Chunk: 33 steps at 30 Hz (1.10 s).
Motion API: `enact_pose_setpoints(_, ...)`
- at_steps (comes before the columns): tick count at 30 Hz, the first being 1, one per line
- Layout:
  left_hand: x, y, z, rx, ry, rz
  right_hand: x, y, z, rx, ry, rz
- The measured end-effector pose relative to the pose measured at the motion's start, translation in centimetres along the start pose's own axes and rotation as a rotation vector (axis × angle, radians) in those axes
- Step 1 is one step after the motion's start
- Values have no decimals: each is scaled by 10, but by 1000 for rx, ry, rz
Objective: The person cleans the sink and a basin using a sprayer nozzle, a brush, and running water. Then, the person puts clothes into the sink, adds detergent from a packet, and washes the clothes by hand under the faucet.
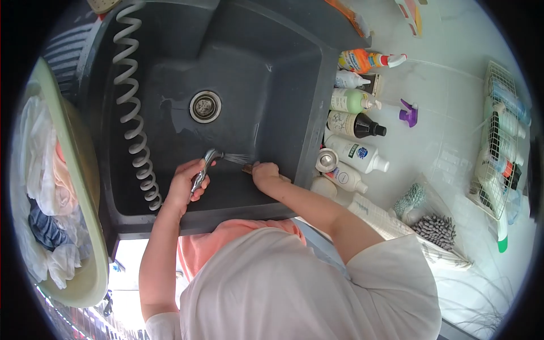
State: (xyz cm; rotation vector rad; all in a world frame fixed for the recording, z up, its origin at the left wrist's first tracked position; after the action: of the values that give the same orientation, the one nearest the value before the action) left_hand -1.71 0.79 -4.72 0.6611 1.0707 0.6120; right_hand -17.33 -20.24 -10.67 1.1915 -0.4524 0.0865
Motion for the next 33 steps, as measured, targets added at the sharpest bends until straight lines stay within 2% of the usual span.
enact_pose_setpoints(3, -1, 2, 2, -9, -44, 9, -1, 12, 20, 39, -23, 57)
enact_pose_setpoints(5, -1, 1, 2, -9, -75, 21, -4, 14, 32, 259, 118, -70)
enact_pose_setpoints(10, 2, -4, -1, -9, -205, 14, 11, 20, 24, 224, 129, -176)
enact_pose_setpoints(12, 2, -3, 1, 1, -203, 5, 1, 29, -9, 251, -144, -118)
enact_pose_setpoints(14, 2, -2, 1, 9, -196, -2, 22, 51, -42, 321, -326, -43)
enact_pose_setpoints(15, 3, -3, 1, -8, -162, -10, 38, 57, -51, 377, -247, -139)
enact_pose_setpoints(16, 3, -2, 0, -23, -127, -15, 48, 58, -44, 374, -252, -139)
enact_pose_setpoints(18, 3, 0, 2, -27, -131, -12, 57, 60, -11, 335, -55, -306)
enact_pose_setpoints(19, 2, 1, 4, -39, -124, -4, 51, 58, 10, 268, -116, -261)
enact_pose_setpoints(22, 3, -1, 3, -44, -137, 9, 40, 61, -26, 314, -213, -149)
enact_pose_setpoints(24, 2, 1, 2, -44, -177, 16, 47, 73, -73, 600, -208, -35)
enact_pose_setpoints(26, 7, 1, 6, -61, -214, 23, 62, 92, -76, 524, -352, 11)
enact_pose_setpoints(28, 19, 4, 11, -73, -336, 61, 52, 80, -39, 497, -243, -57)
enact_pose_setpoints(29, 23, 7, 16, -82, -337, 55, 28, 60, -14, 361, -190, -107)
enact_pose_setpoints(32, 28, 17, 31, -54, -230, 63, 28, 76, -12, 398, -173, -63)
enact_pose_setpoints(33, 27, 19, 32, -60, -145, 57, 45, 90, -36, 448, -201, -64)
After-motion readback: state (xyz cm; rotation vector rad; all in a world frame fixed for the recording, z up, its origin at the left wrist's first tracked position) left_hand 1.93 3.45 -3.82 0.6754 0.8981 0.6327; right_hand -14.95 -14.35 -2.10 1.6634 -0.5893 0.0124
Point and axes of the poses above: each hand's wrist, its own y-axis away from the middle knuckle, its own x-axis out of the back of the hand, z = x × y, the point moved 2 cm from there along -y, towards the middle knuckle, and after that the axes turned 1 degree about z, right-handed, at the moved point
